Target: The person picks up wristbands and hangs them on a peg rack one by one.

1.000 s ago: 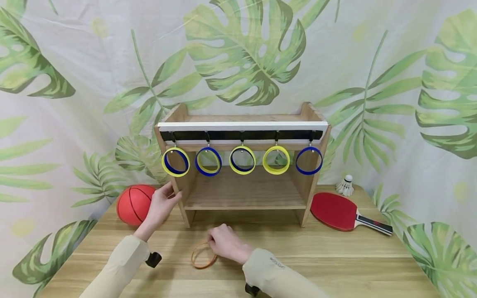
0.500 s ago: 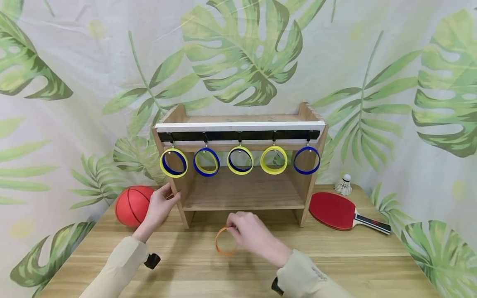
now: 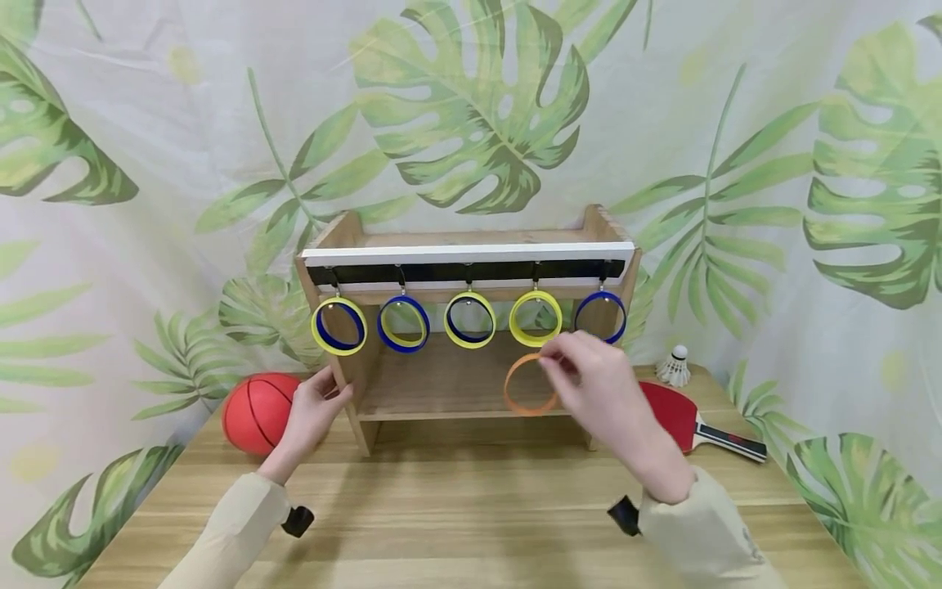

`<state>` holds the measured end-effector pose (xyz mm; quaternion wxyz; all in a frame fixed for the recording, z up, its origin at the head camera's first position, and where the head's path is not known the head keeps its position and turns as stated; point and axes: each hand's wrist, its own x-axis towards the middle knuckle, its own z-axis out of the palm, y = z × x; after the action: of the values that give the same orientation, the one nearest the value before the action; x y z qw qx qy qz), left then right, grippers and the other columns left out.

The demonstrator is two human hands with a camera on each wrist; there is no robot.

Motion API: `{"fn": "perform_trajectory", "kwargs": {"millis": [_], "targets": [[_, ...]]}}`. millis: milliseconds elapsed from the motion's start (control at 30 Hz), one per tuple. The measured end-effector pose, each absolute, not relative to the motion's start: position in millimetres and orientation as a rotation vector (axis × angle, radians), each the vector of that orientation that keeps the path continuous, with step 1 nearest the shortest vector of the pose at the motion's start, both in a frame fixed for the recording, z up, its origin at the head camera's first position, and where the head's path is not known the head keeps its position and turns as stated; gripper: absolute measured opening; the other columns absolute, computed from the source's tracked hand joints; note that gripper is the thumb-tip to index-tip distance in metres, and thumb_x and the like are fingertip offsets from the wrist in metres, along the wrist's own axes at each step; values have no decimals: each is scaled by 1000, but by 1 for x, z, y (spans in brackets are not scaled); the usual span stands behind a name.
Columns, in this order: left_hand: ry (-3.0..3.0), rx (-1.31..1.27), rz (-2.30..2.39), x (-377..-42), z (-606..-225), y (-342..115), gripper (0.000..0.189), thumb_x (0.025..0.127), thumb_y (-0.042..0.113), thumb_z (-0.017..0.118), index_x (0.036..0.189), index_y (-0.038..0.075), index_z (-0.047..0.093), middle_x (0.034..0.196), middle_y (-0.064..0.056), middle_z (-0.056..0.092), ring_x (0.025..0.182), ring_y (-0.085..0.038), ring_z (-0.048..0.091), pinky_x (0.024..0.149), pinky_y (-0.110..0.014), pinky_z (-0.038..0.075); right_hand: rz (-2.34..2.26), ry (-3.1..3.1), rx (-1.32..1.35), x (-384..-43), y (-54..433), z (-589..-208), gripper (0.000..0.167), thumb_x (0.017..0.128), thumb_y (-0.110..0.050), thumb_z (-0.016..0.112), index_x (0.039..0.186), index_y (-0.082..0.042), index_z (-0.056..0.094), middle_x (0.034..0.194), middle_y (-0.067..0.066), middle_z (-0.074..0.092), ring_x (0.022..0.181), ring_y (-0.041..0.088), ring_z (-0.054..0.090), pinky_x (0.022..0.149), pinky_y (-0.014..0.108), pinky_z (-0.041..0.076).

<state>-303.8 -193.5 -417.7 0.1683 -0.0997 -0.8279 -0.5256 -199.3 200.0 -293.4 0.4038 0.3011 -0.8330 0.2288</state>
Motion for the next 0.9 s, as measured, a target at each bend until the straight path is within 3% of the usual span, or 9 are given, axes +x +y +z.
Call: {"fn": "perform_trajectory", "kwargs": {"millis": [200, 400, 467, 700, 900], "targets": [[-2344, -298, -1517, -303, -419, -193, 35, 90, 1, 61, 125, 2, 64, 125, -19, 68, 120, -28, 63, 94, -37, 59, 524, -2058, 619, -203, 229, -265, 16, 76, 7, 78, 87, -3, 72, 79, 4, 72, 69, 9, 63, 67, 2, 50], [-2341, -304, -1508, -303, -419, -194, 32, 90, 0, 61, 121, 2, 66, 122, -19, 70, 118, -29, 64, 93, -34, 59, 565, -2066, 516, -214, 252, -248, 10, 81, 2, 76, 88, -4, 74, 82, 7, 73, 74, -19, 49, 69, -5, 43], [-2344, -302, -1503, -303, -419, -194, 31, 90, 0, 61, 120, 2, 66, 121, -19, 70, 118, -29, 65, 92, -33, 59, 565, -2075, 511, -218, 256, -245, 8, 82, 0, 76, 88, -5, 74, 82, 8, 74, 73, -23, 46, 68, -6, 42], [-2335, -306, -1507, -303, -419, -195, 31, 90, 0, 61, 121, 2, 66, 121, -20, 70, 118, -29, 64, 94, -35, 59, 552, -2158, 465, -229, 265, -242, 5, 83, -3, 76, 87, -5, 73, 81, 9, 73, 65, -4, 58, 64, -3, 43], [-2334, -309, -1510, -303, -418, -194, 32, 90, 0, 61, 122, 1, 65, 121, -20, 70, 119, -29, 64, 95, -37, 58, 563, -2211, 448, -234, 267, -244, 3, 84, -5, 75, 87, -5, 73, 82, 10, 74, 64, 0, 61, 62, -2, 44]]}}
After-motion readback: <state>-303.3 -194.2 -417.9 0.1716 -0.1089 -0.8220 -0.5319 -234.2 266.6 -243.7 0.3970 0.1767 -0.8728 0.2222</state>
